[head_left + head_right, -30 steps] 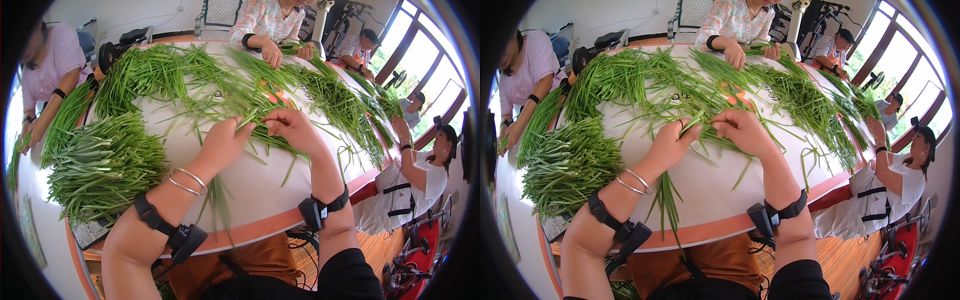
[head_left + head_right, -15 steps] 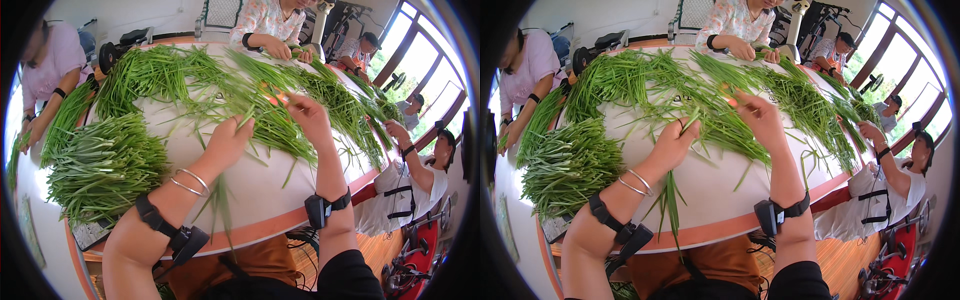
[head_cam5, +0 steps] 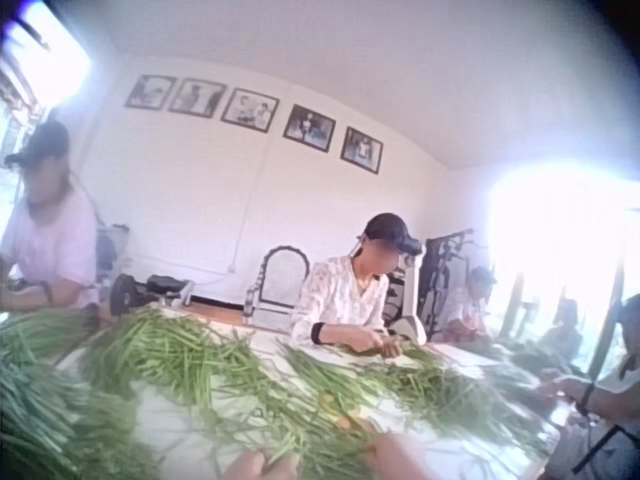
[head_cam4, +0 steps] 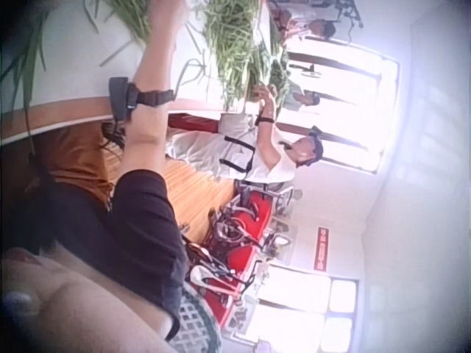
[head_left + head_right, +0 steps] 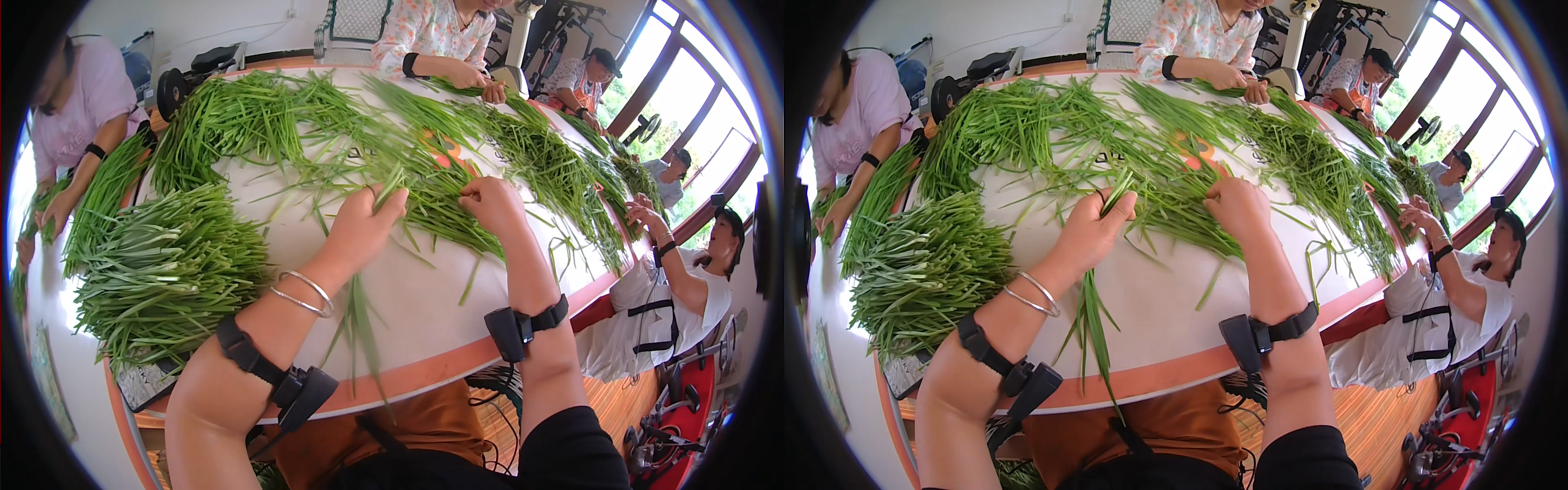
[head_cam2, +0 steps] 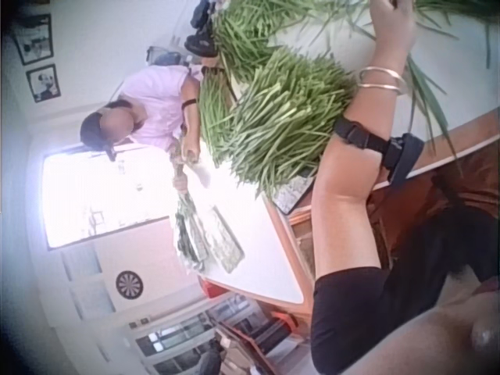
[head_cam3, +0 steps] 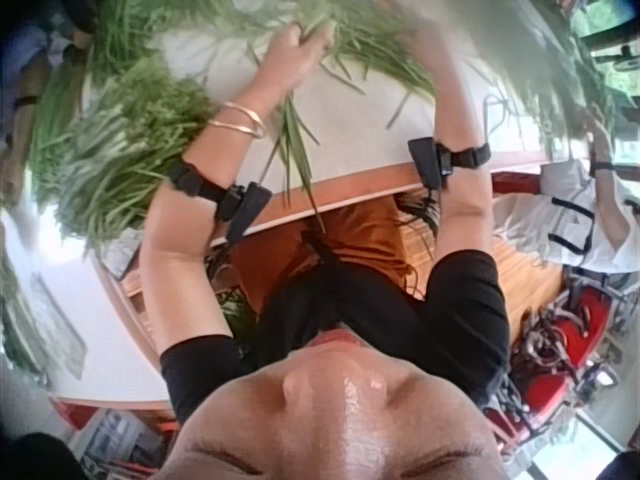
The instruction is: The person picks up green leafy vegetables from a table and sorts them into bundles by hand.
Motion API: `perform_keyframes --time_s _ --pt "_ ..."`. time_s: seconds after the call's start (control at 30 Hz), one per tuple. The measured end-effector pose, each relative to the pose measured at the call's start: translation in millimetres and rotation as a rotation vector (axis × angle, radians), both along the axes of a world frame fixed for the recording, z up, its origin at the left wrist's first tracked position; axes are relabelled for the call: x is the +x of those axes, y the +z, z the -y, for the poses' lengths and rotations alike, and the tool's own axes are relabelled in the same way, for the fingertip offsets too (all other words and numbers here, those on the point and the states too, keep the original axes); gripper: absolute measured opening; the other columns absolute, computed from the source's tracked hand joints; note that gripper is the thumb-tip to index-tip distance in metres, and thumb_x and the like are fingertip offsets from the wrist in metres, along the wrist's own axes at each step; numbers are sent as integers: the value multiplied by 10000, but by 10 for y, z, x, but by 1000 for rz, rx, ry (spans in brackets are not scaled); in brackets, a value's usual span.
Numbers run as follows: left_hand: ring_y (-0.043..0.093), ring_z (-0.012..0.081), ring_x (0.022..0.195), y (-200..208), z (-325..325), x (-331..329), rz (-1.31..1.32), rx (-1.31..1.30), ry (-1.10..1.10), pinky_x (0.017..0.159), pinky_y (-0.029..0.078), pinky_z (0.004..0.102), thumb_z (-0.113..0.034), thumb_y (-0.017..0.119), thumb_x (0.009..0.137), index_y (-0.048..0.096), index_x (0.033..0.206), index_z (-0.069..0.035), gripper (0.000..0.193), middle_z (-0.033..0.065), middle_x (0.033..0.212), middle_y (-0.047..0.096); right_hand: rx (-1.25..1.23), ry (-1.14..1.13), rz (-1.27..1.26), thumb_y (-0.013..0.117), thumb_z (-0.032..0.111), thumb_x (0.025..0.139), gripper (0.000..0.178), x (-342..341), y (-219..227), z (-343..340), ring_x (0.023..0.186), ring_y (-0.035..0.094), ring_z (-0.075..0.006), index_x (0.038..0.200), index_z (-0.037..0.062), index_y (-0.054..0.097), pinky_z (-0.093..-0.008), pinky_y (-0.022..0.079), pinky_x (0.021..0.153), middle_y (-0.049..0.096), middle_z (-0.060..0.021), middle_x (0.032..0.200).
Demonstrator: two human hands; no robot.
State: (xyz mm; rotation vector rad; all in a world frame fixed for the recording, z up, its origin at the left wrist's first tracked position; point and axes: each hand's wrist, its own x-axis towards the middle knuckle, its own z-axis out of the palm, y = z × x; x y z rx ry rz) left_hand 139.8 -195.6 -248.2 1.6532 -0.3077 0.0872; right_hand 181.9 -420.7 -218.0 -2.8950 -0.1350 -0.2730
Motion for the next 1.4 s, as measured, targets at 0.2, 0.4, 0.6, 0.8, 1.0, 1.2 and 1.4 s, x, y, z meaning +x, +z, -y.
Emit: perform_keyframes --time_s 0.2,0.4,0.6,0.8,1.0,1.2,1.4 --pt "329 49 529 -7 -21 6 -23 -19 -8 491 299 219 -367 530 881 538 744 -55 340 -58 598 425 219 63 164 646 187 742 148 45 5 -30 658 604 -202 835 74 664 -317 473 632 648 -76 760" --pt "333 34 505 9 7 12 13 3 87 450 274 209 -367 546 873 544 838 -52 317 -63 584 418 1030 230 213 597 111 846 148 56 108 22 601 461 -61 948 3 601 -199 385 546 578 -8 741" --pt "351 52 485 42 -56 19 -377 -158 -109 424 274 217 -362 467 916 548 911 -47 326 -43 598 425 1213 590 -109 585 87 847 128 -116 190 -57 614 467 -75 951 14 599 -204 374 554 580 -19 777" --pt "524 110 563 177 -38 -94 -599 -255 -340 459 411 230 -422 396 926 537 1020 -24 433 53 752 574 437 611 -201 642 74 743 99 -308 268 -287 649 557 -121 816 9 624 -247 450 607 574 -52 712" --pt "534 115 523 209 -60 -101 -622 -112 -473 447 414 217 -386 418 927 542 1015 -26 391 75 723 589 317 694 -43 619 69 706 105 -334 240 -291 652 600 -205 788 3 613 -285 477 610 585 -94 715" --pt "388 71 410 171 -42 -98 -542 -74 -475 377 281 204 -267 428 938 503 880 -50 237 10 553 473 501 459 29 605 76 734 106 -372 251 -443 587 566 -135 796 -10 604 -260 462 581 586 -67 648" --pt "299 60 398 96 -27 -41 -394 -117 -417 368 211 212 -260 399 948 473 838 -65 235 -16 516 394 849 234 248 596 98 805 115 -141 252 -163 599 511 -52 854 -6 607 -210 419 552 596 -10 698"
